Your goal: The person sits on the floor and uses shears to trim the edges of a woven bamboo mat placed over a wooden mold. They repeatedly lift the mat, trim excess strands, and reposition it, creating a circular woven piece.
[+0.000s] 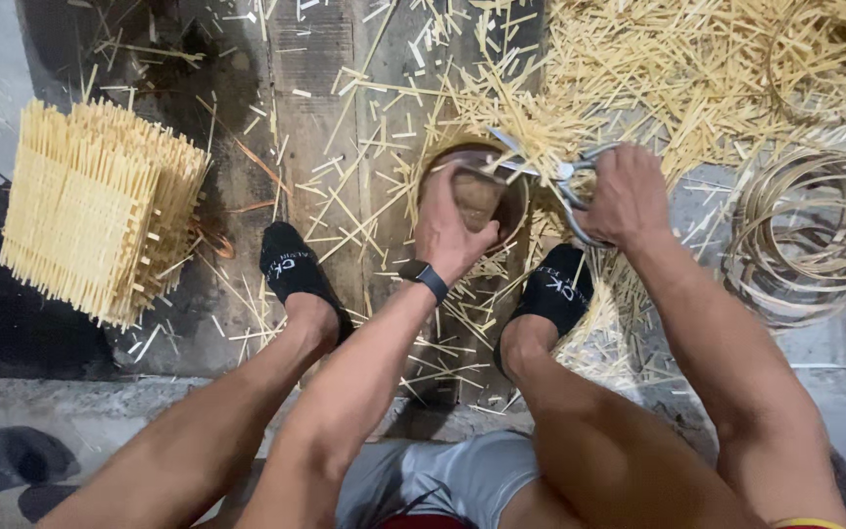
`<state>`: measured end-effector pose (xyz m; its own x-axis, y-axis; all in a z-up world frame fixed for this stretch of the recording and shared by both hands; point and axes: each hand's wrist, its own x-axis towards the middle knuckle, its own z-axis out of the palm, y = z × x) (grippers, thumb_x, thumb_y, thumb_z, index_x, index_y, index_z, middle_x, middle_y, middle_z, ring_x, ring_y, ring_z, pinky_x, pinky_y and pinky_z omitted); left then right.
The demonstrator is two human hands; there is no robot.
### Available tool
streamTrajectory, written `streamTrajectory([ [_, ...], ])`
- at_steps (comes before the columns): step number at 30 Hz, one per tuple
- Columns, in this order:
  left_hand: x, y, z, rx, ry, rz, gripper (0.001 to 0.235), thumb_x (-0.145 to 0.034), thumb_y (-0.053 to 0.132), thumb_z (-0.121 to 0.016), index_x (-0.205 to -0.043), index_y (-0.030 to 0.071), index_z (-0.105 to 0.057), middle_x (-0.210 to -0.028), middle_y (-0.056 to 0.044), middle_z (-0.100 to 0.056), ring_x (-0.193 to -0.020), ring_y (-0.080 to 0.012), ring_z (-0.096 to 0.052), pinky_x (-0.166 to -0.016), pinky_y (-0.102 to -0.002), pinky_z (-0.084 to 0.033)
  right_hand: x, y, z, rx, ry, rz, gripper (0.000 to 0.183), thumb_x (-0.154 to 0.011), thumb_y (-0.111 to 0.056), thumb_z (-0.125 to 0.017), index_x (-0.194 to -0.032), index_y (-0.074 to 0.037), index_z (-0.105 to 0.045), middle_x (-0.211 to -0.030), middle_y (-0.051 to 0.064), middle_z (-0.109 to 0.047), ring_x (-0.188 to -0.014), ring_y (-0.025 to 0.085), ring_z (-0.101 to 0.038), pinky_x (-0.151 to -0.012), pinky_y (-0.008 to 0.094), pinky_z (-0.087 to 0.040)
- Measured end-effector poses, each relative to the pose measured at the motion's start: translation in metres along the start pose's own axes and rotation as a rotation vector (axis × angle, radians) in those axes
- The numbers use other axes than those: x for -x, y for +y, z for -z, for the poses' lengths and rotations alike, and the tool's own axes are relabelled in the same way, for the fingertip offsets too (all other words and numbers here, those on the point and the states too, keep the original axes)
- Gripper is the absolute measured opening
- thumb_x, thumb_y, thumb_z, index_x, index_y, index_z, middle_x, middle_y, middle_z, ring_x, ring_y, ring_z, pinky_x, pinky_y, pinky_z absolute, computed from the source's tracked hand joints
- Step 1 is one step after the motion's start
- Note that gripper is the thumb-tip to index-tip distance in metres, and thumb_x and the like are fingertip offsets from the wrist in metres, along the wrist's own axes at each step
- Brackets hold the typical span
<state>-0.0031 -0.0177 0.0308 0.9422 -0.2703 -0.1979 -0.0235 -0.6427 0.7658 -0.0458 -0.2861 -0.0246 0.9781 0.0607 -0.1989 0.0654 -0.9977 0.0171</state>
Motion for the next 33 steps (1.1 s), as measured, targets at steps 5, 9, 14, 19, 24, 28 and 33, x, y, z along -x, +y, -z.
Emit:
streamTrajectory([
  [5, -0.008, -0.009, 0.008, -0.125, -0.04, -0.131, 0.095, -0.062, 0.012, -0.084, -0.147, 0.006, -0.041, -0.14, -0.021, -0.053, -0.131, -0.0409, -0.047, -0.115, -0.048, -0.038, -0.006, -0.003, 0.0, -0.15, -0.377, -0.133, 0.028, -0.1, -0.03, -0.059, -0.099, -0.004, -0.069, -0.084, 0.011, -0.061, -0.075, 0.022, -0.059, -0.067, 0.038, -0.056],
  [9, -0.004, -0.009, 0.009, -0.144, -0.083, -0.082, 0.097, -0.062, 0.01, -0.085, -0.15, 0.015, -0.043, -0.137, -0.021, -0.052, -0.125, -0.041, -0.046, -0.112, -0.049, -0.039, 0.008, 0.017, -0.001, -0.143, -0.332, -0.143, 0.037, -0.094, -0.041, -0.065, -0.102, -0.005, -0.069, -0.088, 0.014, -0.06, -0.081, 0.024, -0.058, -0.072, 0.041, -0.055],
  [14, -0.011, -0.01, 0.019, -0.087, -0.174, -0.149, 0.096, -0.062, 0.008, -0.083, -0.149, 0.019, -0.045, -0.138, -0.016, -0.053, -0.127, -0.0405, -0.047, -0.114, -0.047, -0.041, 0.004, 0.01, 0.001, -0.072, -0.064, -0.061, 0.065, -0.08, -0.061, -0.069, -0.1, 0.0, -0.064, -0.096, 0.014, -0.058, -0.093, 0.026, -0.055, -0.086, 0.039, -0.05],
  [19, -0.011, -0.01, 0.025, -0.106, -0.217, -0.205, 0.096, -0.062, 0.005, -0.081, -0.151, 0.02, -0.046, -0.138, -0.015, -0.053, -0.13, -0.0402, -0.045, -0.116, -0.046, -0.041, 0.006, 0.018, 0.011, -0.048, -0.342, -0.118, 0.068, -0.09, -0.065, -0.06, -0.107, 0.001, -0.062, -0.096, 0.014, -0.057, -0.092, 0.025, -0.054, -0.087, 0.038, -0.047],
  [24, -0.008, -0.01, 0.02, -0.131, -0.172, -0.197, 0.099, -0.063, 0.008, -0.085, -0.152, 0.023, -0.044, -0.137, -0.016, -0.053, -0.128, -0.0397, -0.045, -0.114, -0.047, -0.041, 0.028, 0.016, 0.023, -0.046, -0.204, -0.075, 0.071, -0.083, -0.066, -0.066, -0.106, 0.001, -0.064, -0.095, 0.014, -0.057, -0.09, 0.025, -0.052, -0.085, 0.037, -0.046],
  [28, -0.014, -0.015, 0.022, -0.168, -0.26, -0.264, 0.101, -0.062, 0.002, -0.082, -0.153, 0.024, -0.044, -0.139, -0.017, -0.049, -0.13, -0.0406, -0.043, -0.115, -0.049, -0.04, 0.019, -0.019, 0.01, -0.074, -0.189, -0.117, 0.066, -0.085, -0.065, -0.07, -0.097, 0.0, -0.064, -0.096, 0.014, -0.06, -0.091, 0.025, -0.055, -0.084, 0.038, -0.047],
  [33, -0.011, -0.006, 0.019, -0.416, -0.174, -0.209, 0.102, -0.053, 0.0, -0.079, -0.145, 0.038, -0.054, -0.15, -0.022, -0.033, -0.136, -0.0449, -0.038, -0.117, -0.052, -0.038, 0.009, -0.008, -0.004, -0.067, -0.21, -0.108, 0.047, -0.102, -0.051, -0.063, -0.102, -0.004, -0.066, -0.09, 0.012, -0.062, -0.085, 0.021, -0.058, -0.072, 0.038, -0.051],
])
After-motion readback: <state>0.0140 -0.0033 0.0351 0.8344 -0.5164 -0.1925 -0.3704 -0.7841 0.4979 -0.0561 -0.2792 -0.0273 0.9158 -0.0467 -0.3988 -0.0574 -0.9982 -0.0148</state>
